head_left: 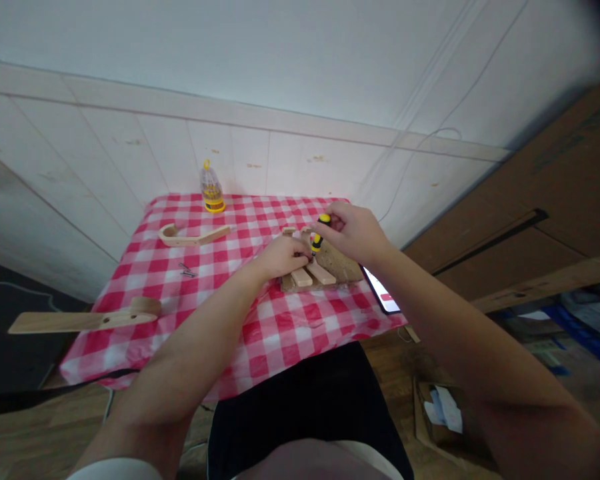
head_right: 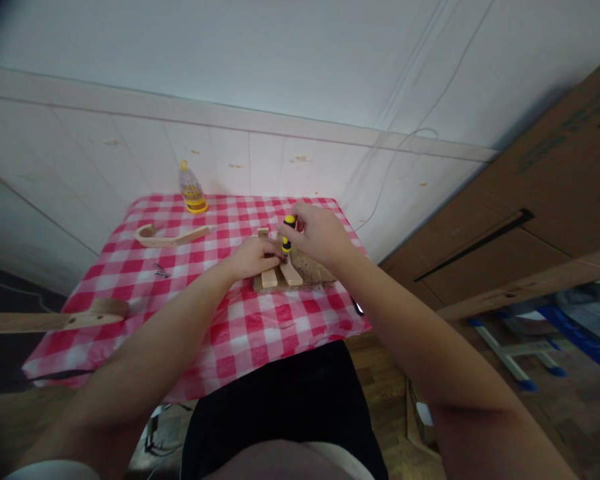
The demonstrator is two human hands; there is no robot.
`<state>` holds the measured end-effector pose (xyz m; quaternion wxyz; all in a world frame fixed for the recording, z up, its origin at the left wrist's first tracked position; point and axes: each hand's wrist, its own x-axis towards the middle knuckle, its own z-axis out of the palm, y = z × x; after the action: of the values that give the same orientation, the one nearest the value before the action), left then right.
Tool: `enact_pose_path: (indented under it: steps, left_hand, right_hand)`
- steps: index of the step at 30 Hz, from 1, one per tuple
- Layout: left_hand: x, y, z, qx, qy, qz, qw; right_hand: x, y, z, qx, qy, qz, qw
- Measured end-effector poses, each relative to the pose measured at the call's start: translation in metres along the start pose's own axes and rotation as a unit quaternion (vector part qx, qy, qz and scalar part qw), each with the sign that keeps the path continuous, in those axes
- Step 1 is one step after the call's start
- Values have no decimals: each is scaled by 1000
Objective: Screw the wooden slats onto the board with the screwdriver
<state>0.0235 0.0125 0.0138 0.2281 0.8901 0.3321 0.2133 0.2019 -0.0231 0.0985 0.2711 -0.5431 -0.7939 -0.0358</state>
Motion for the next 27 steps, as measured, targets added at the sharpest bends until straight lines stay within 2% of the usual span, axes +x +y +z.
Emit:
enact_pose_path:
  steps: [7, 9, 11, 15, 18, 23, 27]
  left_hand:
    - [0, -2, 0, -14, -9, -4, 1000]
    - [0, -2, 0, -12, -9, -3, 1000]
    - [0, -2, -1, -11, -8, 2, 1000]
    - [1, -1, -1, -2, -19, -3, 1000]
    - [1, -1, -1, -2, -20, -3, 1000]
    - [1, -3, -1, -27, -16, -3, 1000]
    - [1, -3, 1, -29, -6, -26, 999]
  right_hand:
    - [-4, 7, -6, 114, -50, -73, 989]
    - [-5, 10, -10, 127, -78, -91, 985]
    - [-6, 12, -13, 113, -87, -79, 987]
    - [-6, 8, -10, 3, -16, 9, 1000]
    - [-8, 5, -7, -21, 8, 1, 1000]
    - [-11, 6, -12, 101, -50, -47, 992]
    - [-11, 14, -10, 124, -84, -88, 985]
